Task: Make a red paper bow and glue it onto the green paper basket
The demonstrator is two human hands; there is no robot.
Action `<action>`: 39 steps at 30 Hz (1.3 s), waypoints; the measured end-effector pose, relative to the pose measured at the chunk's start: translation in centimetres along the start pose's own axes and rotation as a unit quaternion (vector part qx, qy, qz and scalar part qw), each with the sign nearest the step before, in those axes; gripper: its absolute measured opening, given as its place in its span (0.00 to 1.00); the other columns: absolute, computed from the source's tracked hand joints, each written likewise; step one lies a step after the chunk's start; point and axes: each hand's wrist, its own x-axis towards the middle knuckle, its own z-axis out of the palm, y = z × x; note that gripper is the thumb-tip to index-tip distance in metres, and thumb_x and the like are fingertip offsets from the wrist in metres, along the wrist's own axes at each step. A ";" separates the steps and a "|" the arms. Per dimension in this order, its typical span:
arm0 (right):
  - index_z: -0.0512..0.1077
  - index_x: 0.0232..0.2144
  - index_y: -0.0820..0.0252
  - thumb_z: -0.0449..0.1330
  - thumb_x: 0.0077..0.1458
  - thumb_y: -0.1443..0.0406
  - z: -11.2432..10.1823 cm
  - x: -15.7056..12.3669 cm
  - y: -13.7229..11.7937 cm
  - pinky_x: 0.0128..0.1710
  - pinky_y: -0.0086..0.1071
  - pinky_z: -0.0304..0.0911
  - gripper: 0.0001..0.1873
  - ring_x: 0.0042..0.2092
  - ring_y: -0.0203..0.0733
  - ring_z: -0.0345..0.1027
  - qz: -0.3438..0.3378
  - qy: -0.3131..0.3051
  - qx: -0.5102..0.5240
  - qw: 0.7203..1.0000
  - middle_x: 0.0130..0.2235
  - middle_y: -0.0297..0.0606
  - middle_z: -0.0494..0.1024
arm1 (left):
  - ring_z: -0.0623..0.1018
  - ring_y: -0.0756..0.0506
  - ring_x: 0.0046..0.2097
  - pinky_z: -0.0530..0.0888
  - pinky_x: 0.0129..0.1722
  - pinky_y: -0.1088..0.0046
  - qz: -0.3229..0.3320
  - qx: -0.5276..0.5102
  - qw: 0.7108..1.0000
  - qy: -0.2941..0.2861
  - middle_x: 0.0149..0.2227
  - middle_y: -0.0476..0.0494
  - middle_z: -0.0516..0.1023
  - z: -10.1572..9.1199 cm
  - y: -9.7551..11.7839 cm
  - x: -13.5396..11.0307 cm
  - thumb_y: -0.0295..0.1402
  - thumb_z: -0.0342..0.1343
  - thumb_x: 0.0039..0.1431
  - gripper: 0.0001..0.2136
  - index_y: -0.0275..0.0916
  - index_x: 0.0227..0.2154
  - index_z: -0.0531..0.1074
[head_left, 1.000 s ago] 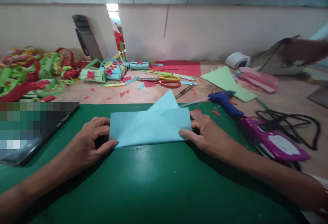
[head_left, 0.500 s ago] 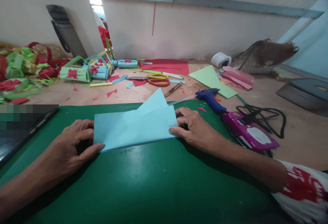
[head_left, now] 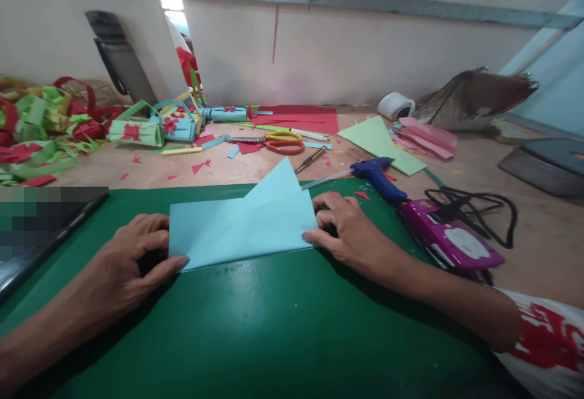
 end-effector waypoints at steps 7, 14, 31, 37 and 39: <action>0.67 0.43 0.65 0.61 0.54 0.62 0.6 -0.6 0.5 0.50 0.52 0.50 0.16 0.48 0.53 0.64 -0.078 0.102 -0.134 0.983 0.46 0.49 0.72 | 0.71 0.41 0.49 0.70 0.49 0.60 -0.104 -0.041 0.994 0.012 0.48 0.39 0.69 -0.2 0.8 -0.4 0.42 0.51 0.59 0.17 0.39 0.48 0.62; 0.54 0.62 0.56 0.47 0.60 0.75 -0.1 -0.4 0.0 0.43 0.46 0.54 0.29 0.36 0.46 0.63 -0.377 0.120 -0.297 0.869 0.33 0.40 0.71 | 0.46 0.30 0.66 0.56 0.56 0.39 0.057 0.135 0.989 0.005 0.67 0.38 0.40 -0.2 1.2 0.5 0.27 0.45 0.62 0.33 0.57 0.64 0.37; 0.54 0.61 0.52 0.47 0.61 0.71 -1.1 1.1 -0.7 0.49 0.49 0.50 0.26 0.33 0.43 0.58 -0.437 -0.053 -0.283 0.852 0.34 0.37 0.67 | 0.40 0.29 0.66 0.53 0.56 0.34 0.225 0.146 0.943 -0.199 0.68 0.44 0.31 -1.1 2.1 2.7 0.13 0.45 0.52 0.45 0.62 0.63 0.35; 0.57 0.60 0.52 0.48 0.60 0.71 -1.0 1.1 -0.7 0.51 0.51 0.49 0.27 0.33 0.43 0.58 -0.444 -0.042 -0.277 0.851 0.34 0.37 0.68 | 0.40 0.29 0.66 0.54 0.56 0.36 0.215 0.130 0.945 -0.208 0.68 0.43 0.30 -1.1 2.4 2.6 0.13 0.45 0.53 0.44 0.63 0.63 0.35; 0.57 0.60 0.51 0.48 0.60 0.71 -1.0 1.1 -0.7 0.51 0.52 0.49 0.26 0.33 0.43 0.59 -0.443 -0.042 -0.275 0.852 0.34 0.37 0.68 | 0.39 0.29 0.66 0.53 0.56 0.36 0.208 0.131 0.946 -0.211 0.68 0.43 0.30 -1.1 2.5 2.6 0.12 0.45 0.52 0.45 0.64 0.63 0.35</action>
